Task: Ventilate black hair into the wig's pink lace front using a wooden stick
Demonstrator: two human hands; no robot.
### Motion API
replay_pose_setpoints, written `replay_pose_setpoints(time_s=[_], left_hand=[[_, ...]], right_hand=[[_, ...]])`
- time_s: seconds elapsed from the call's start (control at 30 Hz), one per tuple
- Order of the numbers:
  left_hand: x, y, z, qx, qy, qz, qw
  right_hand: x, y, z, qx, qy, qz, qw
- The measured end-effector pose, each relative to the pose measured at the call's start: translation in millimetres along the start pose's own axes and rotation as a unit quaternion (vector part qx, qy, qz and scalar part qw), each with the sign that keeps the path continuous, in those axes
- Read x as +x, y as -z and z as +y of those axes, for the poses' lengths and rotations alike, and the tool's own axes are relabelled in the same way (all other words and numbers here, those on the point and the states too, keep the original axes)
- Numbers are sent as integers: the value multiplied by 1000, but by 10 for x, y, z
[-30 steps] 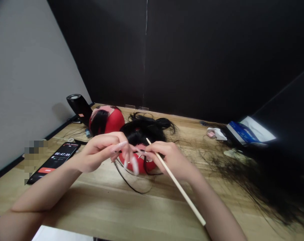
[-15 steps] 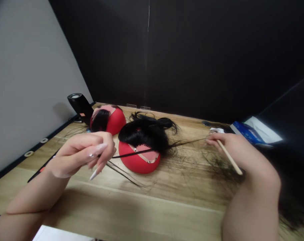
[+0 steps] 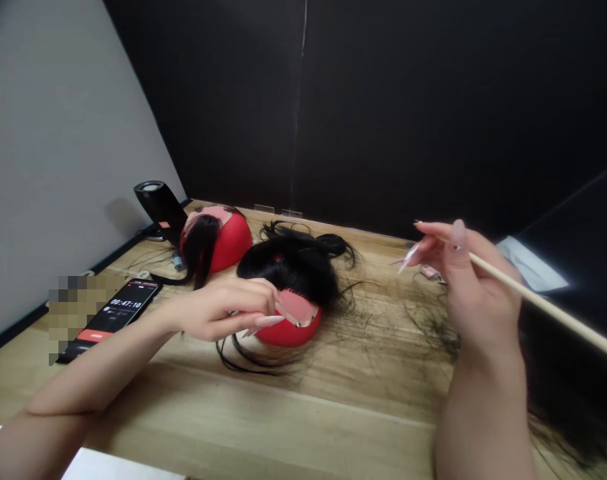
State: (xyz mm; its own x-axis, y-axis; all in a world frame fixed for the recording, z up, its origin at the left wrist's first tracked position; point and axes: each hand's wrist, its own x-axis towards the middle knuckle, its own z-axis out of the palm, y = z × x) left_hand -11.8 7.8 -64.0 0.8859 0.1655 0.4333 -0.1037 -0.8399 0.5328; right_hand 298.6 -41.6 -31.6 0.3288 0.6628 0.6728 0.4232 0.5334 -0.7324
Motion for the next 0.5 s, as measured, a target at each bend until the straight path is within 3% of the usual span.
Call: replay_pose_setpoints(time_s=[0.13, 0.27, 0.37, 0.5], left_hand=[[32, -120, -205, 123, -39, -13, 992], [15, -146, -317, 196, -52, -3, 979], [-7, -137, -379, 215, -62, 3, 975], [-17, -128, -424, 209, -68, 14, 975]], right_hand=[[-28, -205, 48, 134, -27, -23, 990], [-246, -581, 132, 244, -110, -165, 949], [-460, -888, 250, 294, -147, -233, 915], [-656, -1141, 463, 307, -165, -245, 905]])
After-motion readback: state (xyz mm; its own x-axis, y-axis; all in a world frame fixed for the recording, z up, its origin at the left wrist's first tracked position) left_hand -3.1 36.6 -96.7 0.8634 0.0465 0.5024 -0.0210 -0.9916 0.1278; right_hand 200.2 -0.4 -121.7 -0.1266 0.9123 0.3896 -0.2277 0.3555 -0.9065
